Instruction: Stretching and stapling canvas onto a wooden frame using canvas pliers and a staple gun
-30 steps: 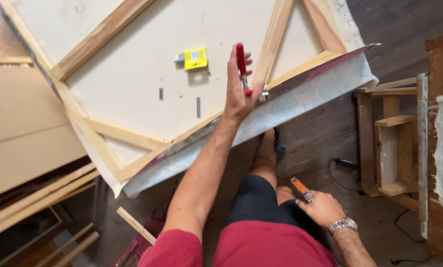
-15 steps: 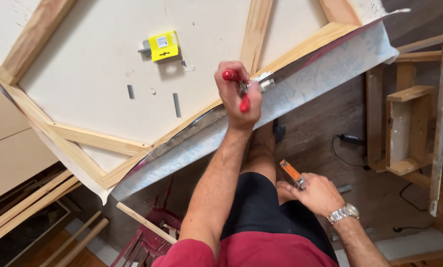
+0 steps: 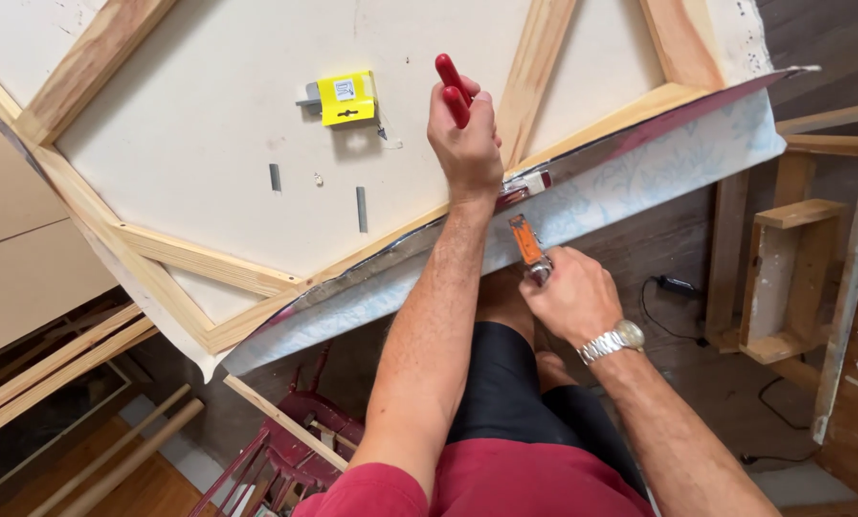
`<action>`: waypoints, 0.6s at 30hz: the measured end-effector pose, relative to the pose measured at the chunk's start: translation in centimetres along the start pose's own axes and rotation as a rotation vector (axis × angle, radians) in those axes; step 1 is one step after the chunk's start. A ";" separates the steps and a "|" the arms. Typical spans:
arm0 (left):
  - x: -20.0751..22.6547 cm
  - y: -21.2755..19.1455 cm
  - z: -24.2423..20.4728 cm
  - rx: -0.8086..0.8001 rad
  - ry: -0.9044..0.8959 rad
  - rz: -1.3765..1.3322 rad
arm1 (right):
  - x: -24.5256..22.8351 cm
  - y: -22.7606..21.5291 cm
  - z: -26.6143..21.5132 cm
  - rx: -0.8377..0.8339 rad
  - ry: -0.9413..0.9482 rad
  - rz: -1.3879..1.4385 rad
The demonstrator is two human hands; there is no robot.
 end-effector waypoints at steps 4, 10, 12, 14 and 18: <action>-0.7 0.1 0.9 -0.009 -0.003 -0.031 | -1.4 0.7 1.4 0.009 -0.005 -0.025; -2.2 0.2 1.7 0.033 -0.118 0.036 | -3.0 -0.4 1.6 0.016 0.102 -0.042; -3.2 -0.4 1.9 0.086 -0.053 0.040 | -3.6 -0.5 1.5 -0.084 0.144 -0.053; -2.9 -0.3 1.8 0.072 -0.040 0.043 | -3.0 -0.5 1.9 -0.081 0.152 -0.090; -1.4 -1.2 0.7 0.059 -0.022 -0.270 | -4.6 -2.5 1.9 -0.183 0.157 -0.235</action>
Point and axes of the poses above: each hand's wrist, its own z-axis towards the middle knuckle, its own y-axis out of the palm, x = y × z, the point moved 9 cm from there along z, towards the middle knuckle, and after that the axes turned 2 degrees about z, right-handed, at the moved point
